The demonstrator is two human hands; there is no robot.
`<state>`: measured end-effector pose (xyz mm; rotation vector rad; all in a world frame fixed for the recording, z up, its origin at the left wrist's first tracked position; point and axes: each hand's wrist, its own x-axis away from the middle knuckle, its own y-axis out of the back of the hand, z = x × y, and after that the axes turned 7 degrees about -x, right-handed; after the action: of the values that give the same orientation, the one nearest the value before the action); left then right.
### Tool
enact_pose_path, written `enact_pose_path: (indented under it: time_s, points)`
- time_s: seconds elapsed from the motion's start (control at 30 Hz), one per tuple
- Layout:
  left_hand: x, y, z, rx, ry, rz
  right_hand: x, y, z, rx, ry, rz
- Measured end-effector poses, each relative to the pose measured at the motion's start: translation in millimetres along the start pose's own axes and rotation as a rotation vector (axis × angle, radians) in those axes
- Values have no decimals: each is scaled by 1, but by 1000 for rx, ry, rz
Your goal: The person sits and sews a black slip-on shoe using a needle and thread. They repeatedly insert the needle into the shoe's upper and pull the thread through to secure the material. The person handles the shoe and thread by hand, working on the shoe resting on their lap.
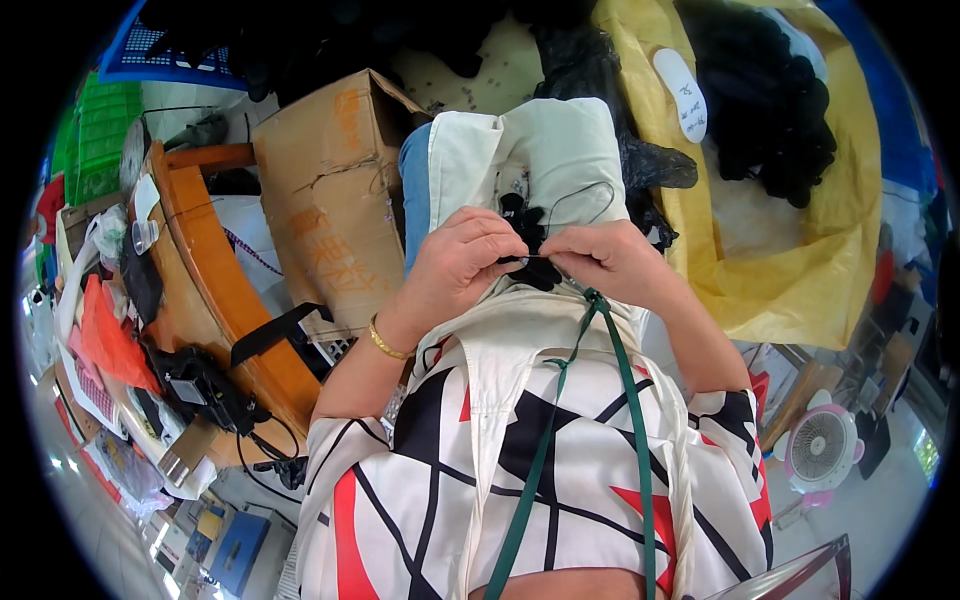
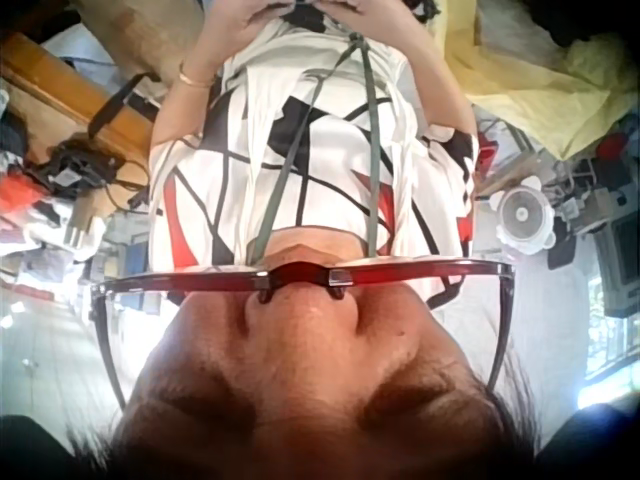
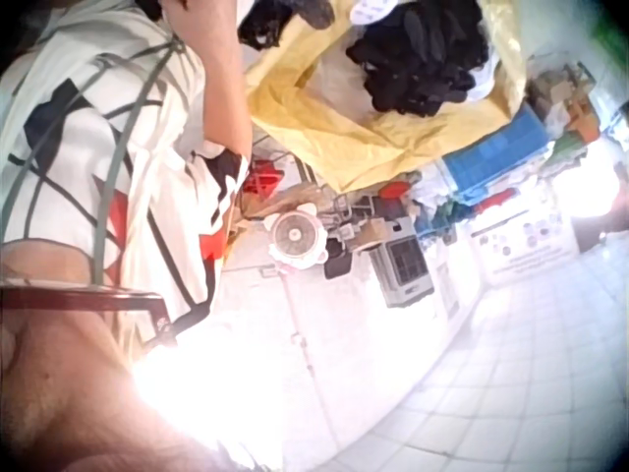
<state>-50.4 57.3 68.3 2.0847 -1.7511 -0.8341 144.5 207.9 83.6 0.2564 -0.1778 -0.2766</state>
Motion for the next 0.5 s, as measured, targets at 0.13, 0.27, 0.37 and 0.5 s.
enact_pose_path:
  time_s: [0.13, 0.27, 0.37, 0.5]
  points:
    - [1, 0, 2, -9, -4, -7, 0, 1, 1, -5, -3, 12]
    - [2, 0, 3, -4, 6, -11, 0, 2, 2, -9, 4, 16]
    - [4, -1, 6, 7, -18, 10, -1, 2, 0, -5, 18, 14]
    - [4, 1, 6, 9, -20, 19, -1, 2, 0, 2, 15, 22]
